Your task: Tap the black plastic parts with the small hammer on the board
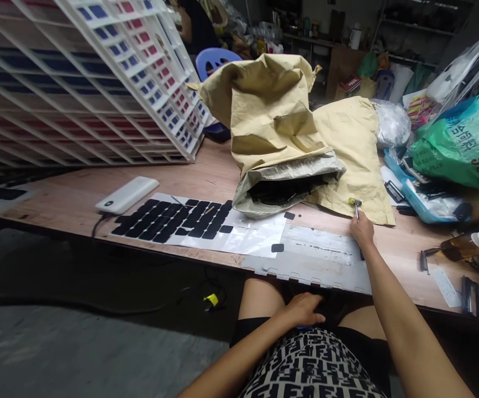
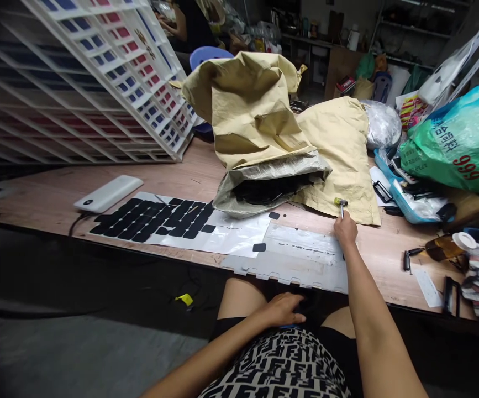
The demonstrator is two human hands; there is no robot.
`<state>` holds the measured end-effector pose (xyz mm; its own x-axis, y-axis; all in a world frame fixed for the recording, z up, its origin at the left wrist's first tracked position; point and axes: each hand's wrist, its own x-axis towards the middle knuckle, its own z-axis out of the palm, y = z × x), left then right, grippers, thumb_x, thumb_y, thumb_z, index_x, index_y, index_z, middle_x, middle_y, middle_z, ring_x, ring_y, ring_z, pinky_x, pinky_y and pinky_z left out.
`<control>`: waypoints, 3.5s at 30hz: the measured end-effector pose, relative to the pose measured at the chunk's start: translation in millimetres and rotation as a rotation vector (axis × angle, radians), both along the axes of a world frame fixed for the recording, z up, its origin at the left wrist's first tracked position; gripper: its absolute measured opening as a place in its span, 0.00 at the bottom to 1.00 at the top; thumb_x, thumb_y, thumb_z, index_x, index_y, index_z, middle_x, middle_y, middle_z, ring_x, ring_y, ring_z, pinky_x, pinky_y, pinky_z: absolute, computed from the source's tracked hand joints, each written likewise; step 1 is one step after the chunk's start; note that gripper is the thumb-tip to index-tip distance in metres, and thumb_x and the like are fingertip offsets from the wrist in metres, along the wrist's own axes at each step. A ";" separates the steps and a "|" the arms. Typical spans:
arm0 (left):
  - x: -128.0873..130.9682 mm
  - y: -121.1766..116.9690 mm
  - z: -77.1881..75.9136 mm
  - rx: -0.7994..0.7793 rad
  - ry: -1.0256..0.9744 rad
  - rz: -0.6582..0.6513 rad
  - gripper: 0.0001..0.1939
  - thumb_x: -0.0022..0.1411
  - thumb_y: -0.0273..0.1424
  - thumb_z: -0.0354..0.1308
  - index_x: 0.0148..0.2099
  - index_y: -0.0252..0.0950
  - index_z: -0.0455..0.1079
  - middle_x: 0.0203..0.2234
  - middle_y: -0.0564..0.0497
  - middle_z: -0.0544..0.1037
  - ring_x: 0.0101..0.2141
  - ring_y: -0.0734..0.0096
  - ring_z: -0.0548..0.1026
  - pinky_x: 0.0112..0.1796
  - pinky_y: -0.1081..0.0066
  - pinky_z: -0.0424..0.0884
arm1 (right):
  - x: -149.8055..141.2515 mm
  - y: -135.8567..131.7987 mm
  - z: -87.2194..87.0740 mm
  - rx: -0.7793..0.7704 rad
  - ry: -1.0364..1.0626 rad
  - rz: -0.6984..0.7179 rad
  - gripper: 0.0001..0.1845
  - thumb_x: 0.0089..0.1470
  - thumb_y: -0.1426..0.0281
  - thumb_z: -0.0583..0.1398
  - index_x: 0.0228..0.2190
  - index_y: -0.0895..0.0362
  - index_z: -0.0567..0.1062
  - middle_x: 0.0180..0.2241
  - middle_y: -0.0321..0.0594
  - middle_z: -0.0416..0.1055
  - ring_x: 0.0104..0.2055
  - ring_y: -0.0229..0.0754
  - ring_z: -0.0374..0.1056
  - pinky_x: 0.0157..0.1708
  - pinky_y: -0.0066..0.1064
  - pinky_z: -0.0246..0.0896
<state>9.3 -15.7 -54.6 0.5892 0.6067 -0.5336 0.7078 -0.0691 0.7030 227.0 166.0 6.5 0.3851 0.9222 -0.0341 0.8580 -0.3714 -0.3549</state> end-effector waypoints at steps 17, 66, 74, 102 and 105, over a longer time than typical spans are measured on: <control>-118.8 222.4 45.0 0.711 0.433 0.748 0.19 0.59 0.27 0.57 0.53 0.34 0.74 0.48 0.38 0.74 0.53 0.46 0.65 0.49 0.55 0.67 | -2.5 0.8 0.5 -0.022 -0.017 0.002 0.23 0.63 0.68 0.49 0.55 0.56 0.72 0.42 0.51 0.76 0.42 0.49 0.70 0.41 0.34 0.58; 20.3 139.7 19.3 0.694 -0.252 0.409 0.09 0.59 0.35 0.65 0.43 0.41 0.78 0.36 0.50 0.75 0.43 0.61 0.68 0.46 0.62 0.63 | -11.3 -111.0 26.6 0.209 0.547 0.280 0.23 0.61 0.59 0.52 0.49 0.57 0.75 0.33 0.39 0.76 0.24 0.37 0.67 0.29 0.28 0.64; 19.8 140.4 16.5 0.671 -0.262 0.427 0.09 0.59 0.34 0.66 0.43 0.43 0.79 0.37 0.51 0.76 0.44 0.62 0.68 0.47 0.62 0.63 | -24.1 -137.6 4.0 0.341 0.301 0.492 0.24 0.63 0.62 0.50 0.56 0.56 0.72 0.48 0.47 0.77 0.50 0.47 0.73 0.52 0.40 0.68; 21.5 142.1 18.7 0.667 -0.249 0.440 0.08 0.56 0.33 0.66 0.40 0.40 0.78 0.36 0.51 0.76 0.43 0.61 0.68 0.47 0.61 0.63 | 15.4 -64.3 2.4 0.379 0.090 0.178 0.24 0.58 0.67 0.53 0.53 0.59 0.76 0.46 0.48 0.77 0.43 0.47 0.72 0.48 0.39 0.66; 21.7 141.8 18.5 0.667 -0.256 0.438 0.08 0.56 0.33 0.66 0.40 0.40 0.77 0.36 0.51 0.76 0.42 0.61 0.69 0.46 0.61 0.64 | 27.6 -34.7 -2.9 0.298 0.018 0.075 0.24 0.56 0.70 0.53 0.51 0.60 0.76 0.45 0.50 0.76 0.44 0.48 0.70 0.47 0.38 0.63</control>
<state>31.0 126.2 -36.1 0.2806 0.9500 0.1371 0.5913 -0.2836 0.7550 254.6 131.4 3.7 0.3172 0.9184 0.2363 0.8718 -0.1844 -0.4539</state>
